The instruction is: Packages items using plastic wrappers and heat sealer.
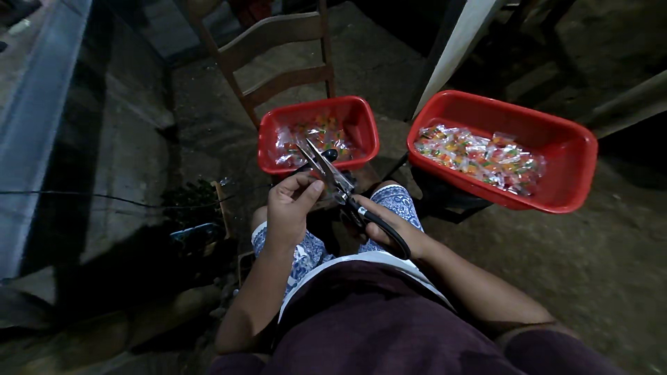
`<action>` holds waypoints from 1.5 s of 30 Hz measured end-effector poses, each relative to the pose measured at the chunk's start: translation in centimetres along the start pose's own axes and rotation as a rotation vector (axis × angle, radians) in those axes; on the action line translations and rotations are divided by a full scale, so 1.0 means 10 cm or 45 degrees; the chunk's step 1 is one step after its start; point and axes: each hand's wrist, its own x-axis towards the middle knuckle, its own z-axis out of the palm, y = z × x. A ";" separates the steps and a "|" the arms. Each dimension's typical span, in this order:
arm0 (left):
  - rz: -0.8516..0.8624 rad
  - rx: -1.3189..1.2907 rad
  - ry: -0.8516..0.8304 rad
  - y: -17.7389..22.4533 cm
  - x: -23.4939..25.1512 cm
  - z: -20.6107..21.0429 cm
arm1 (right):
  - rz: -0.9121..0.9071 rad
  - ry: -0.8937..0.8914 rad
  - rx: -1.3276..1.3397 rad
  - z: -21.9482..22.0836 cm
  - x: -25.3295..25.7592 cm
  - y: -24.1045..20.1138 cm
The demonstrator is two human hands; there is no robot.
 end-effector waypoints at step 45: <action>-0.264 0.120 0.014 -0.33 0.11 0.02 | -0.001 0.691 -0.242 -0.34 -0.04 -0.17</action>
